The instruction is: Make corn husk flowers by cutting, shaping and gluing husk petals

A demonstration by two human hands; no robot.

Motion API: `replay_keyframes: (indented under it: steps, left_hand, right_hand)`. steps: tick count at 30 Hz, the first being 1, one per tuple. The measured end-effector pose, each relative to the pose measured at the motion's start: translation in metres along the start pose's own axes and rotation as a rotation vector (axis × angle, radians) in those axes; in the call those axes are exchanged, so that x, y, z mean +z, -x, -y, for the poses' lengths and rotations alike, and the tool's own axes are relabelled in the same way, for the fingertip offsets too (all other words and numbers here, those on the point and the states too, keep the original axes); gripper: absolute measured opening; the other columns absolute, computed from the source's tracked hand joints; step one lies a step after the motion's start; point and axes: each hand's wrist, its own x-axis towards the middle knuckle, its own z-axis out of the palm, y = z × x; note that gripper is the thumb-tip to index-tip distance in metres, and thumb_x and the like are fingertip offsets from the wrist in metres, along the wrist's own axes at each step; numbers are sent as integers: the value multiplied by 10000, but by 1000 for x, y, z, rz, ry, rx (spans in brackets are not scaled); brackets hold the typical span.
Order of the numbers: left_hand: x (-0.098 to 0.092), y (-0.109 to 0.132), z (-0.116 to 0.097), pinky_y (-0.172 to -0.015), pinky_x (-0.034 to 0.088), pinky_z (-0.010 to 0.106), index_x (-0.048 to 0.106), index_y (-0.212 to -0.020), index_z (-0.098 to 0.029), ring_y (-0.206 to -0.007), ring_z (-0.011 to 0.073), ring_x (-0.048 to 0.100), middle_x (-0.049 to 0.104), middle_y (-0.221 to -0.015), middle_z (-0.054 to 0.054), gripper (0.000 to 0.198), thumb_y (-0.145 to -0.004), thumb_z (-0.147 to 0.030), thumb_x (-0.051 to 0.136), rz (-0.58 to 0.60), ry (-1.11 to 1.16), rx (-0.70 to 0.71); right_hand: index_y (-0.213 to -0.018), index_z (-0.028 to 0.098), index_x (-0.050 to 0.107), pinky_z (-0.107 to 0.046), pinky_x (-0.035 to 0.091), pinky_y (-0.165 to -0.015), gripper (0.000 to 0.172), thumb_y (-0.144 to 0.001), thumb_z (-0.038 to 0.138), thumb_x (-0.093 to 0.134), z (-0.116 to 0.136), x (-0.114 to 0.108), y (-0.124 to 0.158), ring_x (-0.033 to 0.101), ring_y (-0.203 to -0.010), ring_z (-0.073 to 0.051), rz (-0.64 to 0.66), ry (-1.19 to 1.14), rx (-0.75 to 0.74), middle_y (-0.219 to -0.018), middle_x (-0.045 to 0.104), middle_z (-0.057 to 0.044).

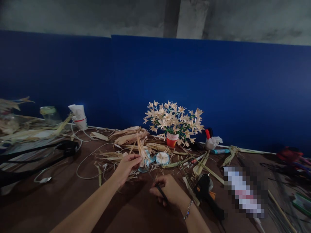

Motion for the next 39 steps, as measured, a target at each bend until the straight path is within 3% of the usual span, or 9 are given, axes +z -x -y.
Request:
replay_keyframes:
  steps: [13,27,39]
  left_hand:
    - [4,5,-5,-476,337,191,615,-620,-114,-458,73,456,556,-501,-15,211,-577,-307,690,-18,14,4]
    - [4,3,1,-518,388,208,660,-648,-115,-490,88,489,592,-531,5,240,-543,-324,716,-55,79,9]
    - [7,5,2,-559,434,205,677,-636,-121,-537,93,530,624,-568,15,209,-544,-300,731,-57,178,-52]
  right_hand:
    - [-680,140,549,-139,278,-291,179,-629,305,594,12,1,5,347,-297,-36,-26,41,47,-366,419,93]
    - [-698,145,547,-146,302,-287,254,-592,360,632,4,2,0,389,-324,-53,-68,2,9,-392,436,84]
    - [-686,149,543,-138,270,-279,221,-606,339,624,2,6,-3,378,-303,-47,-108,-11,12,-384,444,83]
